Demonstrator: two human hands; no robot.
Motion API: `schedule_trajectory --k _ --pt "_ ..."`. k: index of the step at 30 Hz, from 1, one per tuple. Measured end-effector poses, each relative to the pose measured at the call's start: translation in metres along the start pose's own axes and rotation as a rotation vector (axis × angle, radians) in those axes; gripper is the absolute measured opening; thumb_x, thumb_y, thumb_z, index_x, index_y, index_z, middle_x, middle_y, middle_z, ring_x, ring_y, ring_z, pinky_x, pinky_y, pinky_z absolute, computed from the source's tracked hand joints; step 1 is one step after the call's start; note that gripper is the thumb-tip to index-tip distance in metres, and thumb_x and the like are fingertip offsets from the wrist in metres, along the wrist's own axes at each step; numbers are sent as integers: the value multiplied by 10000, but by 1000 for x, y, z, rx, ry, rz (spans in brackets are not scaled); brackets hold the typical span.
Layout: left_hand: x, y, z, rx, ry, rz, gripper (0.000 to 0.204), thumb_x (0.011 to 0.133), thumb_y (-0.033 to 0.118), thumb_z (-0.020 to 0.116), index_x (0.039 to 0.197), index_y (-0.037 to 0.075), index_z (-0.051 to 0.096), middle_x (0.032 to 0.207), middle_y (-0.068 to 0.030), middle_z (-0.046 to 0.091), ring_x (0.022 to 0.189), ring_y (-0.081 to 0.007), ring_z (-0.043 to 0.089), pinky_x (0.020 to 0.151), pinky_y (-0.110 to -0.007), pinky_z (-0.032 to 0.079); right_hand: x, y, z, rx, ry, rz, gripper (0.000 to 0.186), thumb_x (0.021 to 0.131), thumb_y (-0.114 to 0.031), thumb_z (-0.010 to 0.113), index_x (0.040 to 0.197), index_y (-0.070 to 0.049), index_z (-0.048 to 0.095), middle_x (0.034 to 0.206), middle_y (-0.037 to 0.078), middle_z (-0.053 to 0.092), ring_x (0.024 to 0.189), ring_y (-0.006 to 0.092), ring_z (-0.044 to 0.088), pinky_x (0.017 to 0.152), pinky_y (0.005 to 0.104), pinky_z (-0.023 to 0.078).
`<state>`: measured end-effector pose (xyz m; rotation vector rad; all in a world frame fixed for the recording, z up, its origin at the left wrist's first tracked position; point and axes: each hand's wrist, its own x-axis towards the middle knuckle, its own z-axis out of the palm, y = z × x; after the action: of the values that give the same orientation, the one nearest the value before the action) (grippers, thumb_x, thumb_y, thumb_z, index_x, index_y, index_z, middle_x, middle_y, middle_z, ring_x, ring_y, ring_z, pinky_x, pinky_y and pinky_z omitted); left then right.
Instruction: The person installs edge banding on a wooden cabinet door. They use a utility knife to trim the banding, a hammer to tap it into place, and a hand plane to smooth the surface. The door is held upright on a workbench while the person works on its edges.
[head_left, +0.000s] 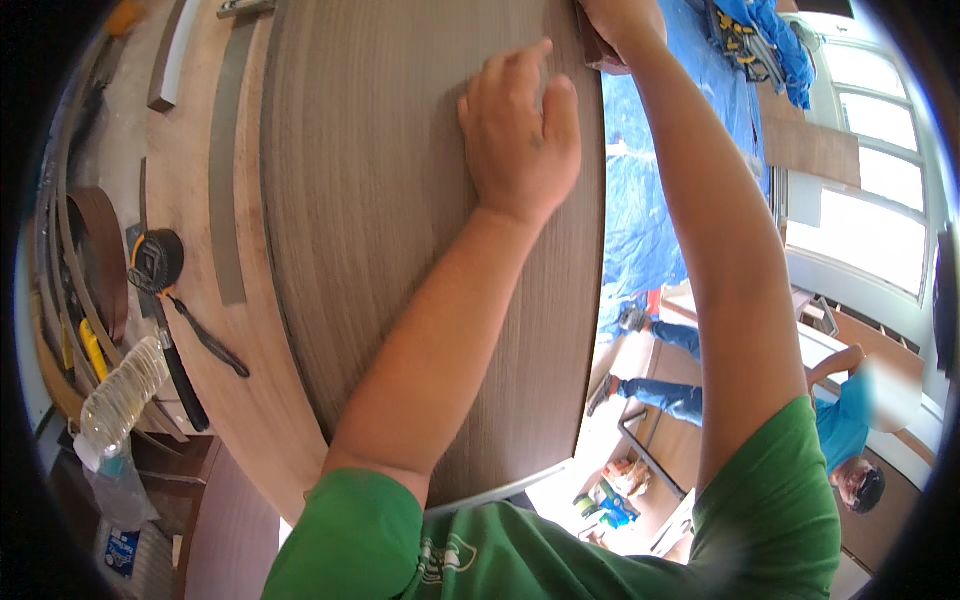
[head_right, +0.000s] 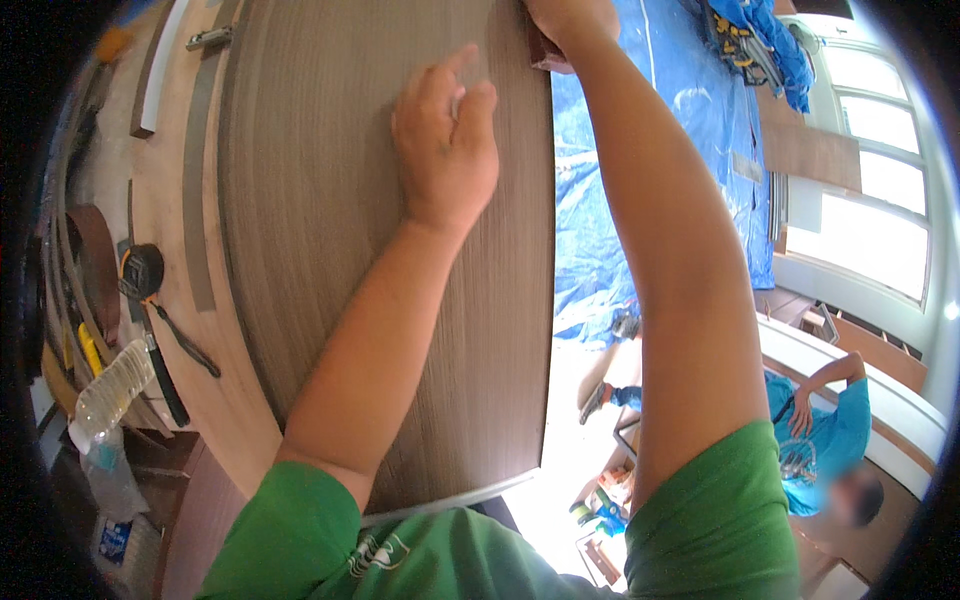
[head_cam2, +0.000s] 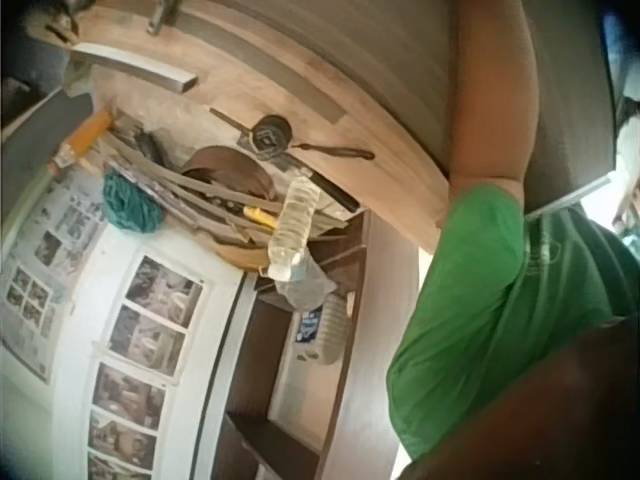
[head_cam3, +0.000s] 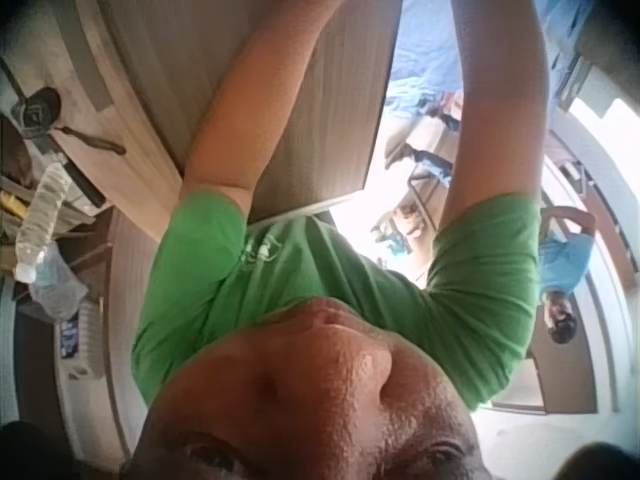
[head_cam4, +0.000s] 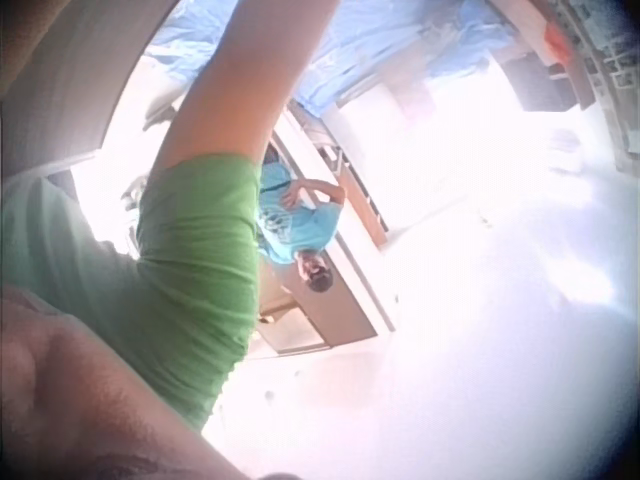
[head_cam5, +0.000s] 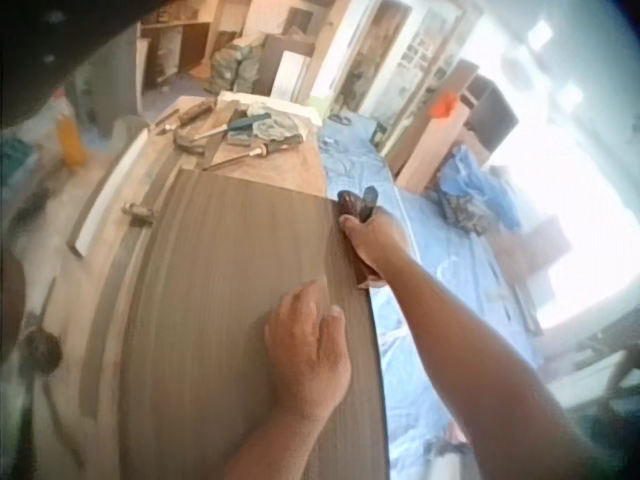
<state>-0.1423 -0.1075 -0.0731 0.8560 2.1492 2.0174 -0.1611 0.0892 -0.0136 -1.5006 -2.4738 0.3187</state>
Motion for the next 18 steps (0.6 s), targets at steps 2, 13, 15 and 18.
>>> schedule_trajectory --k 2,13,15,18 --pt "0 -5 7 8 65 71 305 940 204 609 1174 30 697 1048 -172 693 979 -353 652 913 -463 482 -31 23 0 -36 39 -44 630 901 -512 686 1192 46 654 1137 297 711 1117 445 674 960 496 519" --pt "9 -8 -1 -57 8 49 453 981 241 536 1298 -64 646 1302 -266 670 1244 -389 628 1092 -432 455 -293 89 -42 -61 -8 -43 583 869 -545 744 971 15 615 929 203 665 895 414 665 775 492 521" --pt "5 -11 8 -139 -6 44 442 976 235 542 1281 -64 657 1308 -264 671 1258 -374 627 1090 -417 461 -340 107 -50 3 -17 2 578 863 -541 759 931 -6 551 883 191 617 845 417 633 734 494 504" --pt "1 -7 11 -130 -16 25 440 974 231 547 1286 -59 659 1317 -258 671 1269 -358 625 1098 -401 458 -408 128 -64 59 -64 103 533 838 -441 822 970 -8 540 880 178 596 806 404 610 701 481 492"
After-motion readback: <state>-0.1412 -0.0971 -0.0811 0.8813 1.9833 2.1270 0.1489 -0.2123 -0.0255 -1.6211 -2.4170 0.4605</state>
